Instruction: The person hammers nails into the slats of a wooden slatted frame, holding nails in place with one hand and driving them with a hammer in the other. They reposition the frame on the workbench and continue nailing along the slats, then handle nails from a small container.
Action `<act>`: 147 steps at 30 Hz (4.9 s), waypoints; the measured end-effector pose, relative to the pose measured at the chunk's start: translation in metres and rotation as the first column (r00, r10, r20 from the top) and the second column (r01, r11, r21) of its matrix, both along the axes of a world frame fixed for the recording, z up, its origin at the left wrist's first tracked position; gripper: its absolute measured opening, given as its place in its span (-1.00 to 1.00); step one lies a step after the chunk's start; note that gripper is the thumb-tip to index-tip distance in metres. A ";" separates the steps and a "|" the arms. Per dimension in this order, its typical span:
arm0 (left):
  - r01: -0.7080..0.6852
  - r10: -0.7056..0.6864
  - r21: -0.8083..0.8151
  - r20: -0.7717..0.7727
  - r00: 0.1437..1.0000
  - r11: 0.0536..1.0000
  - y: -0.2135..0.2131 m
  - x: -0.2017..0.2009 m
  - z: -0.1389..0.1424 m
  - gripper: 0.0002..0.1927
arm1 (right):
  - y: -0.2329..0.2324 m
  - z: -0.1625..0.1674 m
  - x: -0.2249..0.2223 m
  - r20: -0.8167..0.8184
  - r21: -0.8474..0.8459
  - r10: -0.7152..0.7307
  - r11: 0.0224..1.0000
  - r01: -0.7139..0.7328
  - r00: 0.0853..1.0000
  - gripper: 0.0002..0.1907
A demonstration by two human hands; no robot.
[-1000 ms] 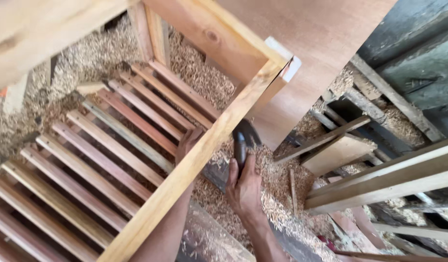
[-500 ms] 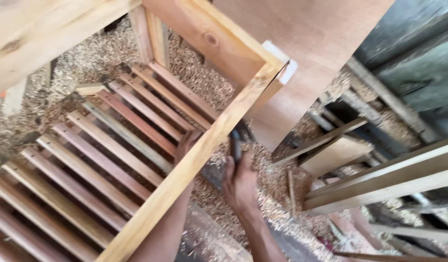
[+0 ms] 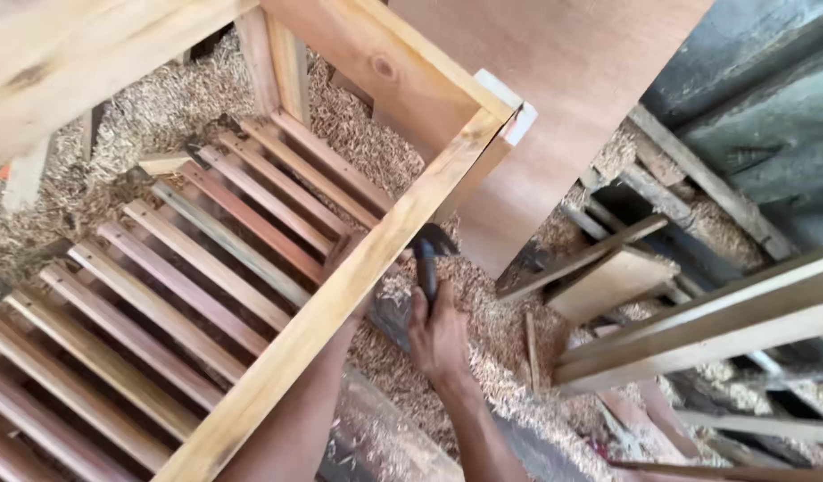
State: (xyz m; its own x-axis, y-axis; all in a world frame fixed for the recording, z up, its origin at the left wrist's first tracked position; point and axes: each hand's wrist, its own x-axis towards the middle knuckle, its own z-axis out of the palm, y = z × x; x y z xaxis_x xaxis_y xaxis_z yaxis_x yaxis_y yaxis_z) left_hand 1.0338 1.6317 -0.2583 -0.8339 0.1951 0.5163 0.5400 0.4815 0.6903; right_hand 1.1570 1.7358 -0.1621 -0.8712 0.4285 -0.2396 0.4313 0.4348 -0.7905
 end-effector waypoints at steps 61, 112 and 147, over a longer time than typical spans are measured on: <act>0.048 -0.059 0.143 0.074 0.995 0.989 -0.068 0.053 0.051 -0.74 | -0.040 0.009 0.063 0.158 -0.039 -0.143 0.988 0.151 0.977 -0.63; -0.121 0.143 0.153 -0.143 0.979 0.981 -0.096 0.080 0.034 -0.79 | -0.061 0.017 0.077 -0.044 0.014 -0.076 0.997 0.077 0.996 -0.59; -0.002 -0.090 0.399 0.212 0.973 0.917 -0.120 0.104 0.018 -0.72 | -0.073 0.022 0.096 0.086 -0.099 -0.102 0.989 0.110 0.991 -0.63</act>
State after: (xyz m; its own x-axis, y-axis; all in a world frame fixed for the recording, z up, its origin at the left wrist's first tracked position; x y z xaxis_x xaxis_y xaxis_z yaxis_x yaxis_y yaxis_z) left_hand 1.1374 1.5116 -0.2399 -0.9310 0.0532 0.3612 0.3651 0.1241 0.9227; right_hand 1.2533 1.6626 -0.1399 -0.7982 0.4871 -0.3544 0.5345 0.3012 -0.7897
